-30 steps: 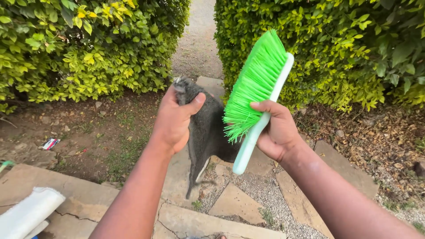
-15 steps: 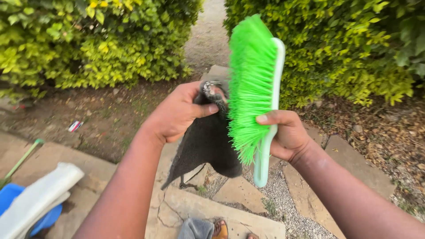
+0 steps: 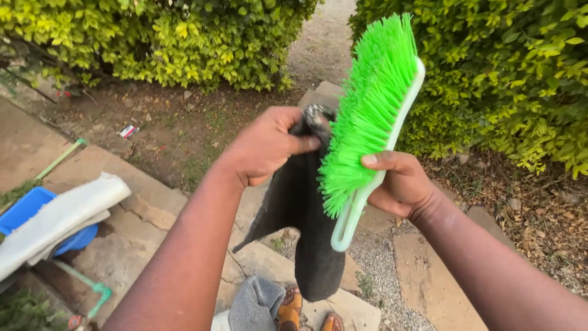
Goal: Cleaning and scrubbing two floor mats using a brush.
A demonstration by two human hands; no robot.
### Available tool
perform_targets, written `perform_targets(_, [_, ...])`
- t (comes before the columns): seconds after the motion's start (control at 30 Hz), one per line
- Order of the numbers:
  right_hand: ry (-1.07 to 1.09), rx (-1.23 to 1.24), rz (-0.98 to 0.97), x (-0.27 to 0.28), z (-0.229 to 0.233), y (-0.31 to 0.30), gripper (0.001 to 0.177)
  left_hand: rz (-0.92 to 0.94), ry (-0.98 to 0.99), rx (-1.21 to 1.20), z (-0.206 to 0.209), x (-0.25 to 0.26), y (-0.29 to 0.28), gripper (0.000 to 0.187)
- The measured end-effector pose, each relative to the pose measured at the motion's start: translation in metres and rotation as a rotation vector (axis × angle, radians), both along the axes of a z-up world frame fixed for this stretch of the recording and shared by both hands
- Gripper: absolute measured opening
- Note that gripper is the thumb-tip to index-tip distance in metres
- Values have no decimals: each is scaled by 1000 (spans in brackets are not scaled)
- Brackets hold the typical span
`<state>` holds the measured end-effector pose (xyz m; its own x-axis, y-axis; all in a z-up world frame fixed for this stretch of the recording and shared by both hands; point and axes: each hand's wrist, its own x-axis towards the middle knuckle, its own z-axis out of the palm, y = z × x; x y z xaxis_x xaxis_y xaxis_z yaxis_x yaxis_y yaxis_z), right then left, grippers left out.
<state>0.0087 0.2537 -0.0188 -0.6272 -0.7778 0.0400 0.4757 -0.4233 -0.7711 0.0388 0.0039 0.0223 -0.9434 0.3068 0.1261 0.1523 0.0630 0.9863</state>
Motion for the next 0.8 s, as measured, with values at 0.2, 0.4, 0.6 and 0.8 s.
perform_targets(0.2, [52, 89, -102, 11, -2, -7, 52, 164, -15, 15, 2, 12, 0, 27])
perform_targets(0.4, [-15, 73, -159, 15, -1, -12, 55, 144, -81, -117, 3, 18, -7, 32])
perform_targets(0.6, [48, 66, -138, 12, 12, -18, 60, 195, -216, -78, 0, 19, -7, 26])
perform_targets(0.8, [89, 142, -75, 1, 15, -11, 62, 372, -45, -139, -1, 11, -2, 15])
